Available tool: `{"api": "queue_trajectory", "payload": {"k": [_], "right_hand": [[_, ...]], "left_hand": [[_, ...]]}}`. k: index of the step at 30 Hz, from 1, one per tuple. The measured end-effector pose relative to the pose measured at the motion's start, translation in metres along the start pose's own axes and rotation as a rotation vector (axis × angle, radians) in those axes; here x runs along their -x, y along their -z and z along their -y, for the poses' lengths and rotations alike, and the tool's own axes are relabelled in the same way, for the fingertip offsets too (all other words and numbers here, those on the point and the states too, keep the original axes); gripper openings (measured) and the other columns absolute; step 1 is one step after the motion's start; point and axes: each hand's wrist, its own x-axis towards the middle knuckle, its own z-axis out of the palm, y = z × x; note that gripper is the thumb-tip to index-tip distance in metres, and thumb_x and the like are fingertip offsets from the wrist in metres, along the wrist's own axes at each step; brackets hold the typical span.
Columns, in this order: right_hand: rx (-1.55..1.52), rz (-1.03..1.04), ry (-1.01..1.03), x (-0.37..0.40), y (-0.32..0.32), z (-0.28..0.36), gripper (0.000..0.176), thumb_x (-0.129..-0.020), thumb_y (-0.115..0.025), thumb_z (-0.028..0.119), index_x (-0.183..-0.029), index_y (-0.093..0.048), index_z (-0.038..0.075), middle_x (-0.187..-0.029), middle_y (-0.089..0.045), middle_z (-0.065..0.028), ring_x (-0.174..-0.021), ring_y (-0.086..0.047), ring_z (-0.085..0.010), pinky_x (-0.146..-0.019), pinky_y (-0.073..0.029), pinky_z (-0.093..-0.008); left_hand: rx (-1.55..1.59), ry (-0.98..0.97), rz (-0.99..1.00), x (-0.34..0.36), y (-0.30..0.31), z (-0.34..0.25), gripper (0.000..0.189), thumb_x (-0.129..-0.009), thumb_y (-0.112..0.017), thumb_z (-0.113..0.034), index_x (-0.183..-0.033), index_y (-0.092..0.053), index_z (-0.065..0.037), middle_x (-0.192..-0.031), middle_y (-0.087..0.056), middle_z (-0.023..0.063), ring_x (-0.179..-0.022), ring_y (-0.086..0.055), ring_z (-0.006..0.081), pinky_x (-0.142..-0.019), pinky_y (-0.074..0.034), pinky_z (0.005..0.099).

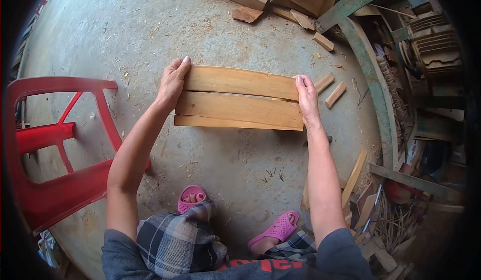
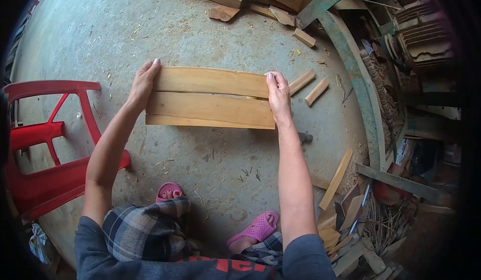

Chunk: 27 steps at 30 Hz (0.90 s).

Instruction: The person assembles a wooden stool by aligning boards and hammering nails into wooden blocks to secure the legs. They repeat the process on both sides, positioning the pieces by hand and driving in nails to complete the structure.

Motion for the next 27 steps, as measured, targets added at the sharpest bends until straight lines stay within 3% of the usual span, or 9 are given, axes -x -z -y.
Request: {"api": "queue_trajectory", "payload": {"k": [7,8,9,12,13,17,23,25,27], "right_hand": [[-0.249,-0.025,-0.11,0.035,0.01,0.007,0.035,-0.103,-0.052,0.033,-0.125,-0.055,0.006,-0.102,-0.061,-0.0039,-0.099,-0.054,-0.0131,-0.092,-0.044,-0.0304],[-0.265,0.1,-0.235,0.046,0.032,-0.002,0.04,-0.104,-0.052,0.034,-0.135,-0.042,0.012,-0.123,-0.054,-0.0066,-0.1,-0.057,-0.0133,-0.085,-0.048,-0.0292],[-0.07,0.095,-0.245,0.061,0.049,-0.01,0.033,-0.103,-0.054,0.031,-0.127,-0.046,0.01,-0.115,-0.057,-0.0058,-0.094,-0.058,-0.0128,-0.08,-0.049,-0.0296],[0.535,0.301,-0.24,0.126,0.122,-0.04,0.017,-0.096,-0.063,0.019,-0.098,-0.053,0.006,-0.084,-0.061,-0.0031,-0.073,-0.059,-0.0118,-0.066,-0.049,-0.0309],[0.608,0.317,-0.286,0.155,0.142,-0.026,0.023,-0.086,-0.07,0.018,-0.088,-0.053,0.002,-0.074,-0.061,-0.0123,-0.071,-0.063,-0.0246,-0.069,-0.05,-0.0379],[0.714,0.476,-0.287,0.231,0.212,-0.025,0.018,-0.087,-0.068,0.012,-0.09,-0.053,0.001,-0.076,-0.062,-0.014,-0.071,-0.063,-0.0285,-0.068,-0.05,-0.0394],[0.36,0.117,-0.57,0.236,0.196,-0.075,0.022,-0.092,-0.064,0.018,-0.098,-0.054,0.0,-0.075,-0.06,-0.0136,-0.071,-0.063,-0.0293,-0.069,-0.051,-0.0398],[0.691,0.155,-0.266,0.237,0.19,-0.073,0.031,-0.093,-0.066,0.027,-0.103,-0.053,0.0,-0.08,-0.063,-0.0173,-0.076,-0.064,-0.0342,-0.071,-0.051,-0.0434],[0.718,0.172,-0.286,0.232,0.189,-0.07,0.035,-0.093,-0.065,0.031,-0.104,-0.052,0.001,-0.083,-0.064,-0.0193,-0.08,-0.065,-0.037,-0.073,-0.051,-0.0455]], "left_hand": [[-0.228,-0.085,-0.038,0.03,0.007,0.023,0.026,-0.101,-0.056,-0.03,-0.101,-0.061,-0.005,-0.087,-0.059,0.0003,-0.083,-0.053,0.0118,-0.078,-0.043,0.03],[-0.565,-0.482,-0.183,0.044,-0.006,0.008,0.02,-0.099,-0.06,-0.025,-0.104,-0.062,-0.005,-0.095,-0.061,0.0043,-0.09,-0.055,0.0177,-0.083,-0.043,0.0339],[-0.893,-0.886,-0.336,0.062,-0.02,-0.013,0.018,-0.096,-0.063,-0.02,-0.106,-0.062,-0.005,-0.103,-0.063,0.0082,-0.096,-0.058,0.0237,-0.087,-0.044,0.0377],[-0.821,-0.908,0.32,0.108,-0.065,-0.056,0.018,-0.087,-0.068,-0.01,-0.103,-0.061,-0.008,-0.106,-0.06,0.0103,-0.103,-0.057,0.0301,-0.089,-0.043,0.0408],[-0.892,-0.862,0.563,0.119,-0.079,-0.054,0.015,-0.088,-0.067,-0.011,-0.102,-0.061,-0.009,-0.103,-0.06,0.0086,-0.101,-0.059,0.0293,-0.089,-0.044,0.0409],[-1.164,-0.514,1.202,0.142,-0.142,-0.027,0.016,-0.092,-0.055,-0.018,-0.099,-0.065,-0.008,-0.104,-0.062,0.0132,-0.101,-0.063,0.0331,-0.087,-0.051,0.0459],[-1.115,-0.344,1.218,0.149,-0.196,0.088,0.011,-0.086,-0.067,-0.014,-0.092,-0.063,-0.006,-0.1,-0.064,0.014,-0.096,-0.065,0.0352,-0.082,-0.053,0.0452],[-1.118,-0.347,1.192,0.165,-0.208,0.104,0.012,-0.086,-0.067,-0.014,-0.093,-0.063,-0.007,-0.099,-0.063,0.014,-0.097,-0.064,0.0352,-0.083,-0.053,0.0457],[-1.111,-0.373,1.155,0.172,-0.219,0.117,0.013,-0.086,-0.067,-0.014,-0.095,-0.063,-0.007,-0.099,-0.063,0.014,-0.098,-0.064,0.0352,-0.084,-0.052,0.0462]]}}
